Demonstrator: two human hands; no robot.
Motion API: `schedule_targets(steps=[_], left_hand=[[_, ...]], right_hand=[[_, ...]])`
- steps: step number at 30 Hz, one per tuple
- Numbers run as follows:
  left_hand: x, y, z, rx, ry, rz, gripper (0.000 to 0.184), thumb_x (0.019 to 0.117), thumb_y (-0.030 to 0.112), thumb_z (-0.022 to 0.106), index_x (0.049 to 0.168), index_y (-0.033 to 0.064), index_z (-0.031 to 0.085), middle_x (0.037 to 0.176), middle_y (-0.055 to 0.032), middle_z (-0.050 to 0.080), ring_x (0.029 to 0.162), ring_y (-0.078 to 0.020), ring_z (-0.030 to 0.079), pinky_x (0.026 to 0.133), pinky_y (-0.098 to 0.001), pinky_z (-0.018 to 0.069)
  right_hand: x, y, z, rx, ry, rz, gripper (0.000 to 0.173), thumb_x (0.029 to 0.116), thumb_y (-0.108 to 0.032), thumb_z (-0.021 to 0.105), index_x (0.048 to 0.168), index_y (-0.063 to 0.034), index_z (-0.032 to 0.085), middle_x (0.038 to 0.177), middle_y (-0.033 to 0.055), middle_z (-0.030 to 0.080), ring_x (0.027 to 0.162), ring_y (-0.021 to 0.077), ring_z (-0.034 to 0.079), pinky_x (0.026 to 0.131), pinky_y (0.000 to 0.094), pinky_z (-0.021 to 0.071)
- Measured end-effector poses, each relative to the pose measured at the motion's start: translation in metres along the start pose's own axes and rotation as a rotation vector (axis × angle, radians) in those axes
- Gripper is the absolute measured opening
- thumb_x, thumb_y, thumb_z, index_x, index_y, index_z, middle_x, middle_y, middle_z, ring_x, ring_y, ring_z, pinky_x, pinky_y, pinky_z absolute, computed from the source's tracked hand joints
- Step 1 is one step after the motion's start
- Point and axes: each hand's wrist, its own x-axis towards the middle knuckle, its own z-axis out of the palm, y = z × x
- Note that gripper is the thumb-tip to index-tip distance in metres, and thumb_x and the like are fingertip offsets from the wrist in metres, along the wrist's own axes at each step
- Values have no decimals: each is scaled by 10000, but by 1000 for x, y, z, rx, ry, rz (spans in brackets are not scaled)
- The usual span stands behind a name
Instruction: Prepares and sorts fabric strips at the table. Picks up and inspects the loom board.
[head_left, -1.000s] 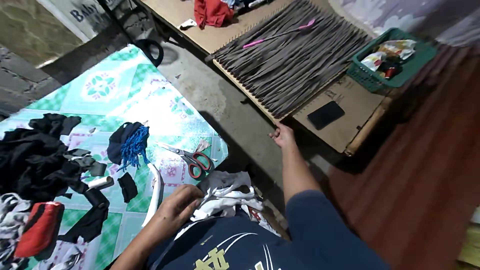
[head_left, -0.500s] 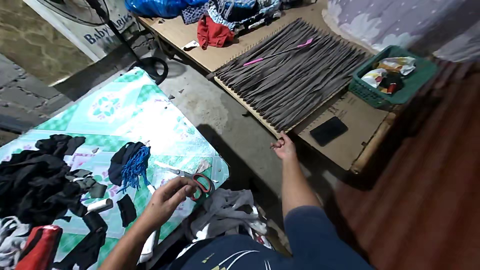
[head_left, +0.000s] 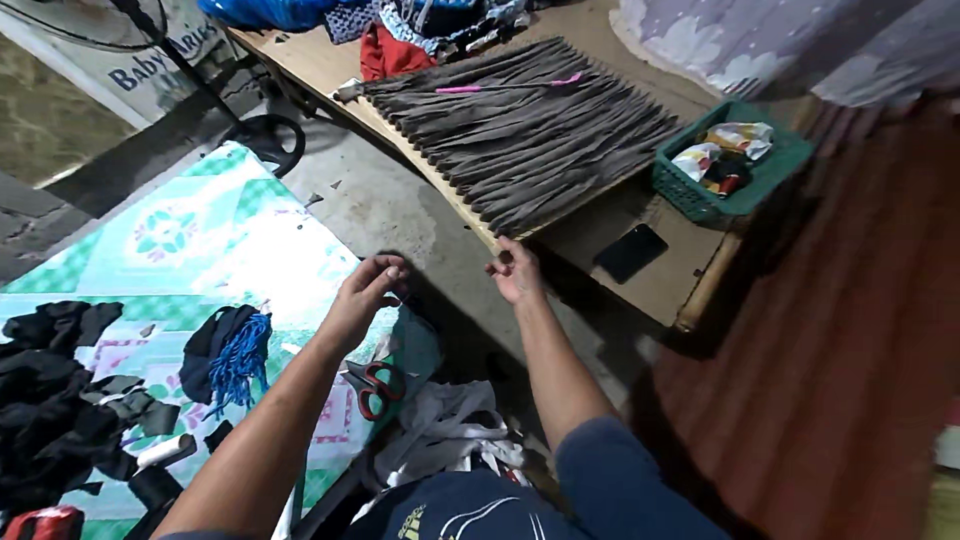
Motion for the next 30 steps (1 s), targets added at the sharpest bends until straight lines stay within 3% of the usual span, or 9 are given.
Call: schedule_targets(steps=[5,9,14,21,24,28,30], left_hand=[[14,4,5,-64,25,-26,274,1085,196,454,1329,97,532,1155,-47,651,960,-140,674,825,-327,581],[5,3,1,-17,40,-42,278,1074,176,466,1324,81,539,1147,-59,668,954,-151,685,814,-339,590],[-4,-7,-12,-3,59,-41,258,1057,138,473,1291,68,554,1113,-54,674,917,-144,685,785,-302,590],[-18,-8,-20,-17,63,-34,236,1058,127,468,1260,57,567,1071,-41,692,894,-139,689,777,-294,590],[-11,-9,-16,-31,52,-37,232,1056,119,463,1252,57,568,1056,-39,685,889,-134,690,785,-294,594],[12,-7,6,-100,26,-53,232,1071,116,449,1277,60,543,1045,-47,681,898,-137,688,815,-317,588],[28,-8,21,-135,11,-67,272,1086,150,445,1337,58,498,1084,-57,671,914,-136,683,824,-322,582]], right_hand=[[10,4,23,-3,-42,47,129,996,-107,600,874,-138,572,602,-65,423,477,59,389,532,243,477],[42,-12,28,-53,-29,59,71,1004,-128,602,944,-118,565,689,-41,460,493,66,383,514,245,467],[70,-30,24,-139,-108,119,127,994,-178,622,873,-143,607,653,-57,463,514,77,404,553,277,473],[54,-4,15,-178,-49,140,51,1000,-143,620,969,-121,587,703,-36,468,532,84,411,559,281,487],[44,-12,6,-125,-59,67,115,1012,-125,581,897,-126,587,658,-48,463,508,74,404,557,277,490],[15,-17,-12,-170,-77,25,98,1004,-173,575,911,-157,599,670,-59,496,520,59,437,577,265,507],[1,-14,-27,-149,-95,36,109,1024,-126,531,951,-106,610,742,-11,565,590,100,515,644,319,545]])
